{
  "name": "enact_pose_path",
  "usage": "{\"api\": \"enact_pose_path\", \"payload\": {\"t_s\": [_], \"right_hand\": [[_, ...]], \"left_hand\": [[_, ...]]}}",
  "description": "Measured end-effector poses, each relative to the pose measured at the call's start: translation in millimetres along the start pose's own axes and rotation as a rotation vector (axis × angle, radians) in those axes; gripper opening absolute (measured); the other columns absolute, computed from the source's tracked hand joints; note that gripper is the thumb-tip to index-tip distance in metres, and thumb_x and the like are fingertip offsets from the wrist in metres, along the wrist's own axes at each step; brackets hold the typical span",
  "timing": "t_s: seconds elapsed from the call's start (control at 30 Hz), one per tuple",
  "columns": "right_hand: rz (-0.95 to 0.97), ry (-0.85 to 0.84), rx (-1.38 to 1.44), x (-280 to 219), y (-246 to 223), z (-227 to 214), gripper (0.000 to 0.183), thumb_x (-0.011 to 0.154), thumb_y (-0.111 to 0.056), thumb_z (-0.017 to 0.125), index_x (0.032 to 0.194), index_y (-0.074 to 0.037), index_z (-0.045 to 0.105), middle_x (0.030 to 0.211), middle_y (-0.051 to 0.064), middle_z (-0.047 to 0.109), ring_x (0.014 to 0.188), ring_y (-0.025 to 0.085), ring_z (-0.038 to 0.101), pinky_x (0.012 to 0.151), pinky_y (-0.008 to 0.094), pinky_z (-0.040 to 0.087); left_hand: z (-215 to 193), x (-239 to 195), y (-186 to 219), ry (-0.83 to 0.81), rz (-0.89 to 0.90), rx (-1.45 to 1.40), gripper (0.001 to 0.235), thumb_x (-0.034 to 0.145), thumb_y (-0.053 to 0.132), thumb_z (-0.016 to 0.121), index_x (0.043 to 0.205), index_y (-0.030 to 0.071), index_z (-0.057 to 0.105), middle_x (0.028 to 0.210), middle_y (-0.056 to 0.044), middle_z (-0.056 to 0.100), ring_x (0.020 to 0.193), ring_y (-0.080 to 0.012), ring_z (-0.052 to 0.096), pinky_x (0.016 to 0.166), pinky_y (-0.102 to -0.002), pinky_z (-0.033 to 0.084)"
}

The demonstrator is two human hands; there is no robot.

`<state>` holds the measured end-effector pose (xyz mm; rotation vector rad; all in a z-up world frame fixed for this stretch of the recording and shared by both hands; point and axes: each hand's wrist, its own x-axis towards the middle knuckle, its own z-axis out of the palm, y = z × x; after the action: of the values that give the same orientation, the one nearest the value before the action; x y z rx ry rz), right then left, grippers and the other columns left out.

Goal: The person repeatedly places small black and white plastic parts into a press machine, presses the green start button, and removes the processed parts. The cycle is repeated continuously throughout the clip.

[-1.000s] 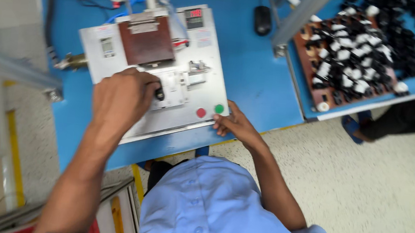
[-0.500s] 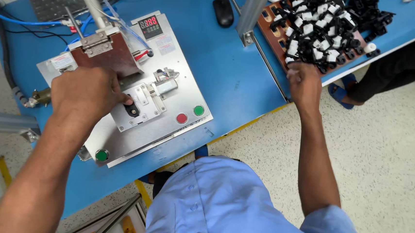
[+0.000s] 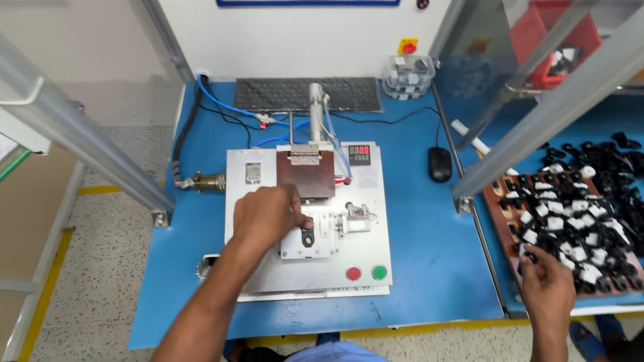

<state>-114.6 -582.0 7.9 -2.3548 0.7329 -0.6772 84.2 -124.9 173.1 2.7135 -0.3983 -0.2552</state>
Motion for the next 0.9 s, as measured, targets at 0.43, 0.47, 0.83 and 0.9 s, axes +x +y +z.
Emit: {"api": "enact_pose_path", "payload": {"t_s": [0.43, 0.47, 0.83, 0.9], "right_hand": [[0.106, -0.491, 0.499, -76, -117, 106, 0.033, 0.089, -0.019, 0.072, 0.12, -0.009, 0.077, 0.12, 0.01, 0.067, 0.083, 0.019, 0.069, 0.075, 0.03, 0.061], [0.13, -0.527, 0.406, -79, -125, 112, 0.038, 0.087, -0.022, 0.075, 0.122, -0.009, 0.076, 0.12, 0.011, 0.067, 0.082, 0.021, 0.066, 0.074, 0.032, 0.059], [0.336, -0.672, 0.279, -69, -149, 113, 0.059, 0.072, -0.03, 0.086, 0.122, 0.0, 0.076, 0.125, 0.014, 0.067, 0.082, 0.024, 0.062, 0.074, 0.037, 0.058], [0.299, -0.665, 0.14, -68, -151, 115, 0.059, 0.074, -0.033, 0.085, 0.123, -0.002, 0.074, 0.126, 0.012, 0.067, 0.083, 0.023, 0.067, 0.073, 0.037, 0.06]], "left_hand": [[99, -101, -144, 0.39, -0.478, -0.576, 0.056, 0.065, 0.036, 0.092, 0.102, 0.003, 0.066, 0.093, -0.014, 0.069, 0.069, -0.0265, 0.07, 0.056, -0.038, 0.057], [111, -104, -154, 0.33, -0.532, -0.655, 0.062, 0.066, 0.035, 0.092, 0.112, 0.003, 0.066, 0.1, -0.015, 0.068, 0.072, -0.028, 0.071, 0.056, -0.04, 0.058], [135, -88, -185, 0.105, -0.573, -0.921, 0.058, 0.067, 0.023, 0.088, 0.122, 0.008, 0.074, 0.102, -0.012, 0.066, 0.091, -0.0284, 0.072, 0.078, -0.038, 0.059], [133, -84, -183, 0.127, -0.593, -0.86, 0.055, 0.065, 0.02, 0.09, 0.117, 0.007, 0.078, 0.102, -0.011, 0.066, 0.091, -0.0282, 0.071, 0.078, -0.037, 0.057]]}}
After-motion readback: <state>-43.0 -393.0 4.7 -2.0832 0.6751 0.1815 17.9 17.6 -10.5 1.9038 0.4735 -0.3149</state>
